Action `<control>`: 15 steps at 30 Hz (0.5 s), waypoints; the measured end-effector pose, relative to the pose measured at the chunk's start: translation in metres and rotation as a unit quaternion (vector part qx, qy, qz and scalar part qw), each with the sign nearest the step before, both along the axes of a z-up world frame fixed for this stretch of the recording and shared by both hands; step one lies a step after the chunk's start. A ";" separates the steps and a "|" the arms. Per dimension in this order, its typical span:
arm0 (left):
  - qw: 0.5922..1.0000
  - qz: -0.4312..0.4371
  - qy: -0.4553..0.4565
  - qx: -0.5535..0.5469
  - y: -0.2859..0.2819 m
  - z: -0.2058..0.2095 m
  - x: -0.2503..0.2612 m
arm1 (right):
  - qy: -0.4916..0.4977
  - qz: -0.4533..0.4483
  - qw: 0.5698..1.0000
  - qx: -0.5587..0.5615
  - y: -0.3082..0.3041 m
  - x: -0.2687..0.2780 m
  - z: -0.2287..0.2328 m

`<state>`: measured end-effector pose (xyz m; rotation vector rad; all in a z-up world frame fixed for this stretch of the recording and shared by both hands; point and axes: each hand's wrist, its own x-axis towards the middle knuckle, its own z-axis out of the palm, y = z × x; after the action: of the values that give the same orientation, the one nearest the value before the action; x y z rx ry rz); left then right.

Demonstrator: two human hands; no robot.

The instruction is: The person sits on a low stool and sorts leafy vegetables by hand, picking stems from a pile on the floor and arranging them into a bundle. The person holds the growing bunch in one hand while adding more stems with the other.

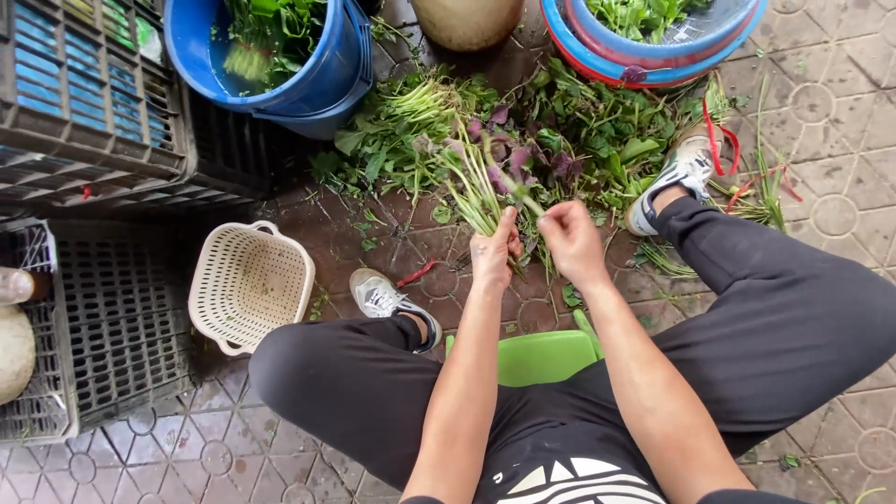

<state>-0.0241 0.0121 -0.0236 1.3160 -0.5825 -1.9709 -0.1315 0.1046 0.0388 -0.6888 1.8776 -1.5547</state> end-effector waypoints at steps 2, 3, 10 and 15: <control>0.999 -0.005 -0.032 -0.005 -0.008 0.013 0.008 | 0.045 0.021 0.998 0.044 -0.008 0.035 0.002; 0.998 -0.012 -0.067 -0.001 -0.003 0.017 0.014 | 0.086 0.042 0.991 0.097 -0.004 0.056 0.002; 0.994 0.057 -0.095 -0.013 -0.040 0.001 0.058 | 0.086 0.238 0.940 0.228 0.043 0.073 -0.164; 0.995 0.080 -0.066 -0.013 -0.048 -0.015 0.070 | -0.029 0.082 0.828 0.555 0.079 0.034 -0.207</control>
<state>0.0462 -0.0361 -0.0381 1.4390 -0.5462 -1.7522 -0.0979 0.1836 -0.1677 -0.2204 2.1656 -0.1856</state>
